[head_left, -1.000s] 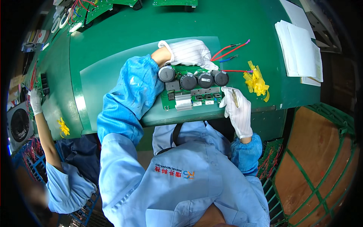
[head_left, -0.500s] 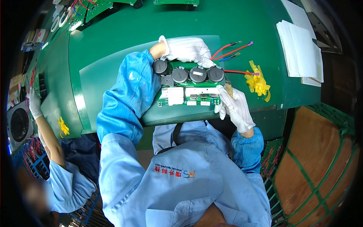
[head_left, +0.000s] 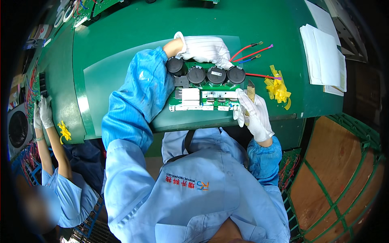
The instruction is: The recorder is assembling a PCB by applying glue or sealant to components.
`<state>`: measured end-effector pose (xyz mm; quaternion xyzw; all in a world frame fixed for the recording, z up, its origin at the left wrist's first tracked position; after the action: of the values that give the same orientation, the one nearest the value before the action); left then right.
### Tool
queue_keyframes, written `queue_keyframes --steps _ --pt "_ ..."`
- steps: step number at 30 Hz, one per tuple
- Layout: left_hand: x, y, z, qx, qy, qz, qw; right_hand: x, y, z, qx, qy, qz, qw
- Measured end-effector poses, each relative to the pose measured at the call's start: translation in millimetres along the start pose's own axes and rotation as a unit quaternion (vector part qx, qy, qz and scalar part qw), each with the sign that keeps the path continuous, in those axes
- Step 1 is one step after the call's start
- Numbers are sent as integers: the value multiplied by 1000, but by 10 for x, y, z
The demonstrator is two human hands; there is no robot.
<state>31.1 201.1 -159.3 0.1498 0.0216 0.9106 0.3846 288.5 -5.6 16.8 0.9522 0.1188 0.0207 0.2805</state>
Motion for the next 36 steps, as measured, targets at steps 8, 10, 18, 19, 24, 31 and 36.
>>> queue_keyframes --steps 8,10,18,19,24,31,36 --pt "146 -212 -220 14 27 54 998 -149 39 -38 24 103 -12 994" --pt "14 -11 -330 -1 44 42 998 -65 97 -90 0 122 51 991" --pt "-56 743 -451 -14 81 67 994 123 343 -153 248 285 138 916" --pt "-49 727 -485 -16 85 70 994 140 375 -143 274 291 121 909" --pt "45 628 -626 -22 106 87 990 134 494 -297 273 450 15 850" --pt "8 665 -793 -33 141 106 984 -51 457 -365 388 644 88 654" --pt "-41 608 -947 -41 167 122 977 -84 357 -219 472 613 122 622"
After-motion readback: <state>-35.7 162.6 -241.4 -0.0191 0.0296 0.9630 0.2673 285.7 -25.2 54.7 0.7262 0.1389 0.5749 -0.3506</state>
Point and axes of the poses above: each hand's wrist, its own y-axis away from the middle knuckle, its own x-axis out of the back of the hand, z = x × y, the point moved 2 cm from there along -y, towards the middle knuckle
